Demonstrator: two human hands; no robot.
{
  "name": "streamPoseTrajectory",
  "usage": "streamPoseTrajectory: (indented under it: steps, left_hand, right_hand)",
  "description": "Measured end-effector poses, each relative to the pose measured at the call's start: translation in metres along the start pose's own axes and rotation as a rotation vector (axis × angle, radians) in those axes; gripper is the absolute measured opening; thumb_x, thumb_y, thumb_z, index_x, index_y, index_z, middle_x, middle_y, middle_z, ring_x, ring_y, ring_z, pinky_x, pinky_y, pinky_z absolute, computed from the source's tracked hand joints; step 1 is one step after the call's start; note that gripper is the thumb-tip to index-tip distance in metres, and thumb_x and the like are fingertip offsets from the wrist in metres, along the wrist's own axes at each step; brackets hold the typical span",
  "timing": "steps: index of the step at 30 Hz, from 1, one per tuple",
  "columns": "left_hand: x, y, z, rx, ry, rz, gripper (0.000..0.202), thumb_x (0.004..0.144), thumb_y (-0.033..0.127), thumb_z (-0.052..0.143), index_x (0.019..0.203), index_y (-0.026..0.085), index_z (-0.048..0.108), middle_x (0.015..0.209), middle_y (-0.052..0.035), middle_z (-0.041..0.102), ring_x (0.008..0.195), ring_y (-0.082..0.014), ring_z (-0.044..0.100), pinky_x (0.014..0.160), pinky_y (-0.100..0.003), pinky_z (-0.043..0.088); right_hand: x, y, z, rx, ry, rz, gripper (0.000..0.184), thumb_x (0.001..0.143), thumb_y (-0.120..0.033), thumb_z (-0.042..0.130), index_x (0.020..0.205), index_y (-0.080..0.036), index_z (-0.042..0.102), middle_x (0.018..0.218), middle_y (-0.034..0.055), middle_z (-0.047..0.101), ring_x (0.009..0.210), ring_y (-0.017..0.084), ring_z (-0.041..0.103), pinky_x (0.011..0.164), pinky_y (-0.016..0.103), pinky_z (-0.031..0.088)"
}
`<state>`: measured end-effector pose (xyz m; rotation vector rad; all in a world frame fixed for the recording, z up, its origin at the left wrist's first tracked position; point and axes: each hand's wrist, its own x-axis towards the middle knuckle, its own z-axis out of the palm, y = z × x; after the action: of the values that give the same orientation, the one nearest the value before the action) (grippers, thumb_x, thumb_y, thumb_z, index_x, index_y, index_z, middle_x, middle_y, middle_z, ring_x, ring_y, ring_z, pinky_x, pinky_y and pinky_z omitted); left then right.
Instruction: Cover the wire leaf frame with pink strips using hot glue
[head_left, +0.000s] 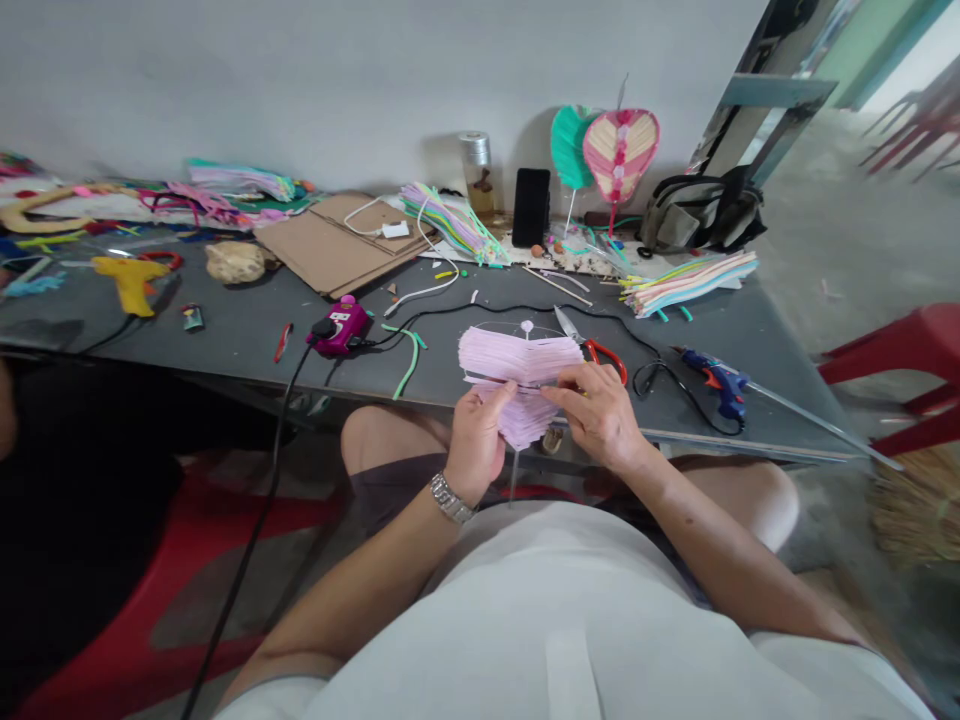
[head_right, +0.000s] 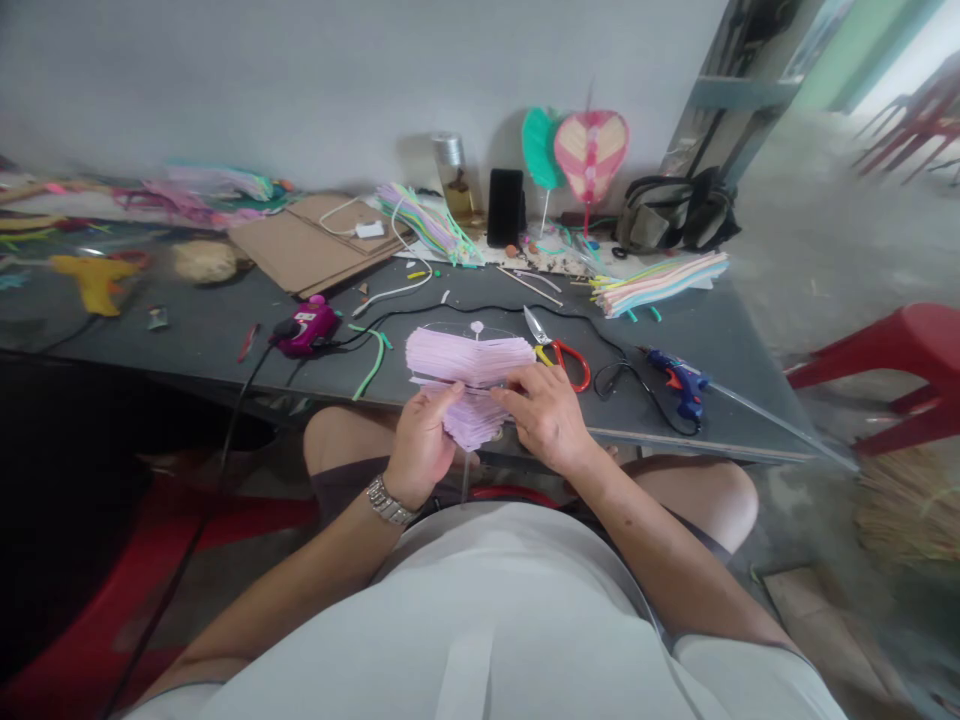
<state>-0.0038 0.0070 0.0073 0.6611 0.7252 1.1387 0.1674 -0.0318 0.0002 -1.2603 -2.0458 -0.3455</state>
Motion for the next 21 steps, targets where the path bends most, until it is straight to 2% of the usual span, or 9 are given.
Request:
streamPoseTrajectory:
  steps: [6,9,14,17,21]
  left_hand:
    - [-0.003,0.006,0.008,0.039,0.016,-0.026,0.032,0.058,0.025,0.091,0.084,0.016,0.076,0.088,-0.0067,0.079,0.081,-0.0234,0.074,0.079,-0.036,0.057]
    - [-0.003,0.007,0.008,0.076,0.002,-0.017,0.029,0.059,0.023,0.088,0.084,0.016,0.076,0.088,-0.0072,0.079,0.08,-0.0235,0.073,0.077,-0.036,0.057]
    - [0.0,0.007,0.003,0.078,0.049,0.038,0.031,0.057,0.021,0.088,0.084,0.017,0.075,0.087,-0.0053,0.079,0.076,-0.0226,0.073,0.075,-0.036,0.057]
    - [0.002,0.008,0.001,0.056,0.077,0.064,0.029,0.055,0.019,0.088,0.079,0.017,0.073,0.082,-0.0036,0.079,0.072,-0.0217,0.073,0.074,-0.036,0.057]
    - [0.004,0.008,0.004,0.044,0.072,0.081,0.03,0.056,0.021,0.088,0.082,0.017,0.073,0.081,-0.0046,0.078,0.08,-0.0248,0.074,0.078,-0.039,0.057]
  right_hand:
    - [0.001,0.001,-0.002,0.019,-0.087,0.018,0.036,0.09,-0.004,0.051,0.105,-0.024,0.077,0.098,0.0071,0.067,0.092,0.022,0.058,0.079,0.037,0.038]
    - [0.001,0.005,-0.003,0.038,-0.052,0.06,0.029,0.093,-0.008,0.054,0.105,-0.023,0.076,0.101,0.008,0.068,0.094,0.022,0.06,0.082,0.038,0.041]
    - [-0.01,0.006,-0.006,0.164,0.13,0.258,0.014,0.097,-0.021,0.06,0.102,-0.022,0.073,0.103,0.0091,0.068,0.098,0.023,0.064,0.087,0.04,0.05]
    - [-0.021,0.002,-0.005,0.309,0.224,0.399,0.011,0.097,-0.023,0.061,0.102,-0.022,0.07,0.099,0.0076,0.067,0.093,0.021,0.065,0.08,0.036,0.053]
    - [-0.031,-0.004,-0.001,0.419,0.202,0.531,0.012,0.094,-0.03,0.066,0.101,-0.021,0.068,0.091,0.0042,0.069,0.077,0.017,0.062,0.07,0.031,0.051]
